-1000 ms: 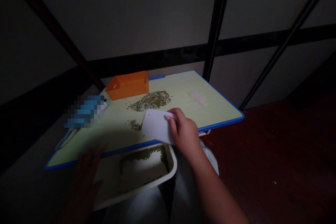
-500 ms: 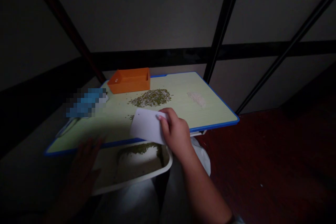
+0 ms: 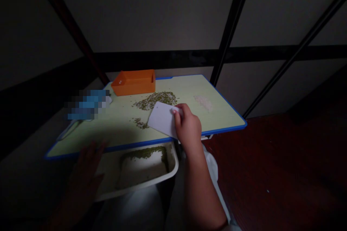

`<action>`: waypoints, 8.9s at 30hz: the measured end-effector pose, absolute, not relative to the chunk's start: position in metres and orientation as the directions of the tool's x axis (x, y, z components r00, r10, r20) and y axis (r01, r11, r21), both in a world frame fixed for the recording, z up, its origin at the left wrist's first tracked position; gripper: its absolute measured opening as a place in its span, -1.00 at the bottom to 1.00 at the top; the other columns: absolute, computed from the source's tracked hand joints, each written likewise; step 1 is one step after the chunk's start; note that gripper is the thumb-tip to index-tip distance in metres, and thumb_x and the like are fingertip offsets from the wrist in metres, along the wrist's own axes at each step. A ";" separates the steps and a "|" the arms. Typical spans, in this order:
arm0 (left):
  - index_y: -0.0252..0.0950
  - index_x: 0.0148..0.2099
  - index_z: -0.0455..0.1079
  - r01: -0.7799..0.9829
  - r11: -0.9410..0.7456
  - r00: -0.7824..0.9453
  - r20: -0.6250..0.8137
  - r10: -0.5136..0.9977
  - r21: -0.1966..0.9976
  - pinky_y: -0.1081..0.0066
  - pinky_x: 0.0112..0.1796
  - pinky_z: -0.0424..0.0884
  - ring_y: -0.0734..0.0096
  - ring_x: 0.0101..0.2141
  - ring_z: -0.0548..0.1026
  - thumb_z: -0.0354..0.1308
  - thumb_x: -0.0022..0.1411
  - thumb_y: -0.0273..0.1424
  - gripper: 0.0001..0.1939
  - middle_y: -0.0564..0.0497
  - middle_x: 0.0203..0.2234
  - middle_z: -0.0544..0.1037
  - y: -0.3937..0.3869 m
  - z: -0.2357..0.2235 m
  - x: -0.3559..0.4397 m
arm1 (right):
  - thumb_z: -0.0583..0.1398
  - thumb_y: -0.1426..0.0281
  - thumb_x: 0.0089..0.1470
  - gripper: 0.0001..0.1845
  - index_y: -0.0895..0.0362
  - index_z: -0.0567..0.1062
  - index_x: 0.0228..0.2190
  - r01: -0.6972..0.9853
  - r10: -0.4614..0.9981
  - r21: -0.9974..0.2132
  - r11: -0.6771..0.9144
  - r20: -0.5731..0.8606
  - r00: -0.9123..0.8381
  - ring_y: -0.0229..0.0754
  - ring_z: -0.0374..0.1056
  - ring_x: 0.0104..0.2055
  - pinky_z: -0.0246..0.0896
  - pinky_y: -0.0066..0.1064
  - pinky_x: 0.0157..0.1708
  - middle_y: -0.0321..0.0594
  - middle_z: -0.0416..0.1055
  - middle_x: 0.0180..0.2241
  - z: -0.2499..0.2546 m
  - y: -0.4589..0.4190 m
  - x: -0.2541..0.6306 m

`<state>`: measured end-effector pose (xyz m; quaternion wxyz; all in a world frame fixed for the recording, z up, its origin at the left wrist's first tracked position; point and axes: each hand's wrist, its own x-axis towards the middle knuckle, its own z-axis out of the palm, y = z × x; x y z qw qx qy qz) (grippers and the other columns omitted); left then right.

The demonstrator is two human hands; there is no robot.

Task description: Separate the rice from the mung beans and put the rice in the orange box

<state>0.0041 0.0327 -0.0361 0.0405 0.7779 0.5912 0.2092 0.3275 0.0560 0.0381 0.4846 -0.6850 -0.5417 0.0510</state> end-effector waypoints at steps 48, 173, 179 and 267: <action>0.22 0.35 -0.29 0.913 -0.292 0.188 0.343 0.920 0.285 -0.27 0.28 0.05 0.12 0.38 -0.17 -0.21 0.35 -0.33 -0.39 0.07 0.40 -0.15 0.032 -0.037 0.007 | 0.10 0.25 0.15 -0.74 0.09 0.48 -0.21 0.647 0.812 -0.759 0.072 0.422 0.404 -0.22 0.16 -0.56 -0.03 -0.40 -0.47 -0.23 0.42 -0.49 0.026 0.058 0.336; 0.19 0.36 -0.32 0.904 -0.298 0.202 0.308 0.930 0.305 -0.30 0.27 0.04 0.11 0.38 -0.21 -0.20 0.33 -0.36 -0.35 0.07 0.40 -0.18 0.030 -0.033 0.011 | 0.14 0.26 0.14 -0.76 0.09 0.49 -0.20 0.620 0.886 -0.763 0.182 0.401 0.233 -0.24 0.14 -0.54 -0.03 -0.42 -0.46 -0.26 0.38 -0.51 0.023 0.075 0.314; 0.24 0.35 -0.33 0.897 -0.305 0.202 0.317 0.927 0.319 -0.28 0.28 0.02 0.14 0.38 -0.21 -0.22 0.34 -0.34 -0.37 0.11 0.40 -0.18 0.028 -0.033 0.012 | 0.14 0.22 0.14 -0.75 0.09 0.49 -0.21 0.587 0.909 -0.787 0.188 0.365 0.199 -0.24 0.14 -0.53 -0.03 -0.43 -0.46 -0.26 0.39 -0.51 0.024 0.073 0.312; -0.11 0.38 -0.12 0.911 -0.243 0.159 0.262 0.952 0.332 -0.17 0.33 -0.07 0.18 0.38 -0.25 -0.29 0.35 -0.33 -0.43 -0.04 0.40 -0.15 0.025 -0.022 0.021 | 0.12 0.23 0.14 -0.77 0.05 0.49 -0.23 0.644 0.715 -0.763 0.054 0.479 0.509 -0.19 0.26 -0.50 0.05 -0.37 -0.44 -0.21 0.49 -0.42 0.020 0.077 0.359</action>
